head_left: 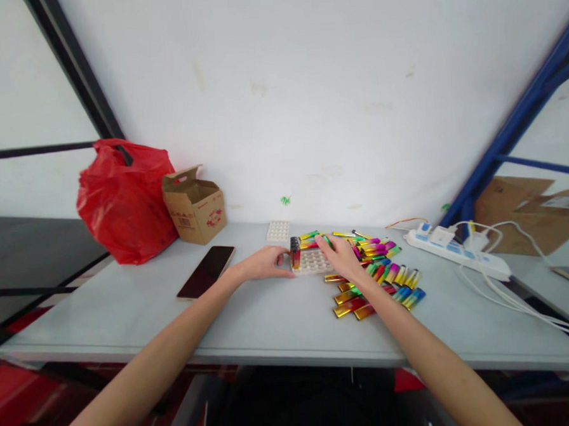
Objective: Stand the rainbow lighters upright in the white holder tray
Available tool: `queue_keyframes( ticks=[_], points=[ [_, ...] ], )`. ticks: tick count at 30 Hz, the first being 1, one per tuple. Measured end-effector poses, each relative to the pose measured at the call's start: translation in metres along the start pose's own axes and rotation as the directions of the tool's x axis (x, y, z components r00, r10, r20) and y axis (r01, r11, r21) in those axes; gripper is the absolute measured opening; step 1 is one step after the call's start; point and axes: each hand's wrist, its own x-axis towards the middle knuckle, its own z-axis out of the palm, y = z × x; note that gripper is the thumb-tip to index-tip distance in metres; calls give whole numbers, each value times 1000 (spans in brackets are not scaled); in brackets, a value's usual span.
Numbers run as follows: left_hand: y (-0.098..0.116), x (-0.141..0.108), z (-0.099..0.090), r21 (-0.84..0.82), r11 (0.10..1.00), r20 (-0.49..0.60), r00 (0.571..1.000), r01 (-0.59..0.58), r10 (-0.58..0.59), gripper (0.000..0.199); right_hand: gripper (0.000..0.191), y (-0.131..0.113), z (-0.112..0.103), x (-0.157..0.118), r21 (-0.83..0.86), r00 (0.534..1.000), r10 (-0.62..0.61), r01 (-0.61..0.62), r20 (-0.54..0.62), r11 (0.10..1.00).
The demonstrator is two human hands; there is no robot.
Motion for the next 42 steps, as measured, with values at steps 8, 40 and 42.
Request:
queue_keyframes(
  ticks=[8, 40, 42],
  points=[
    [8, -1, 1, 9, 1000, -38, 999, 9, -9, 64, 40, -10, -3, -2, -98, 992, 15, -28, -129, 995],
    [5, 0, 4, 25, 999, -55, 998, -33, 35, 55, 21, 12, 17, -4, -306, 855, -275, 431, 440, 849],
    [5, 0, 4, 20, 999, -55, 998, -35, 36, 56, 20, 12, 15, -4, -285, 838, -297, 455, 458, 844]
  ],
)
